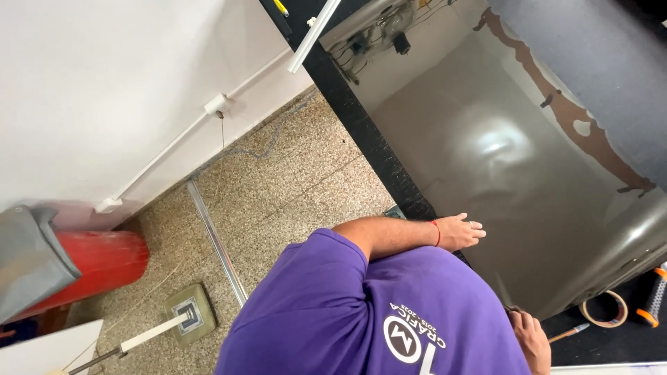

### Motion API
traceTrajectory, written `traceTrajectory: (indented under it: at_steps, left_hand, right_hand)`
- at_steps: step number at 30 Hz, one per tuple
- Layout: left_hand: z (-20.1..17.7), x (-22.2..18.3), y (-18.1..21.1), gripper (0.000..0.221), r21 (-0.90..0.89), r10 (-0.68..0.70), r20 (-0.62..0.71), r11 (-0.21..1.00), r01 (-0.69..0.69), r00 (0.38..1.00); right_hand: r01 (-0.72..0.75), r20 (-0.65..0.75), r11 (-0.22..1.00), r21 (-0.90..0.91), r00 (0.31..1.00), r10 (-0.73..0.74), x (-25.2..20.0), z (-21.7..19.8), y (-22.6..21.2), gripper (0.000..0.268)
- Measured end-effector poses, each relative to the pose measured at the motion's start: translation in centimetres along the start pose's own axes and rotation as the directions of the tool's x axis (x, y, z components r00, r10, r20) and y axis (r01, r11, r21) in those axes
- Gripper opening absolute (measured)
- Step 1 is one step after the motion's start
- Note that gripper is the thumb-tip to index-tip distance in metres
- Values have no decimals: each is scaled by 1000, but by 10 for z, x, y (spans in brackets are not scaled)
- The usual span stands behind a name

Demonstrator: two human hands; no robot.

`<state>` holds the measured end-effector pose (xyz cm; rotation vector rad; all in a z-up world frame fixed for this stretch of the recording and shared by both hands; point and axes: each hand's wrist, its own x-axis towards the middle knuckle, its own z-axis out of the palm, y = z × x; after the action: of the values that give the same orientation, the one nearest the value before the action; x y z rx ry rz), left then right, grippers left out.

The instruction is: Measuring, marking, and taping a vinyl sheet on a production table.

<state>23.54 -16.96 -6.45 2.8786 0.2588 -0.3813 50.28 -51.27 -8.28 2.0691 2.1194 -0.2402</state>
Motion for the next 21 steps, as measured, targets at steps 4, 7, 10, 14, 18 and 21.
traceTrajectory:
  at_steps: [4,7,10,14,18,21]
  left_hand:
    - [-4,-3,1,36,2,10,-19,1000,-10,1000]
    - [-5,-3,2,34,12,8,-45,1000,-8,999]
    - [-7,-2,2,40,42,5,9,999,-5,1000]
    - [-5,0,3,42,-83,-24,47,996,28,999]
    - [-19,-4,0,12,-444,-91,29,891,94,995]
    - [-16,-4,-2,9,-586,-124,-115,810,33,986]
  right_hand:
    - [136,-47,984,-115,989,-142,-7,24,17,53]
    - [35,54,999,-13,998,-34,-16,30,22,69]
    - [-29,185,998,-61,982,40,-29,38,28,73]
    - [-221,-60,964,146,971,231,-52,34,30,50]
    - [-198,-392,886,420,840,374,-46,-23,5,21]
    - [-149,-348,791,593,839,418,-28,-92,-21,5]
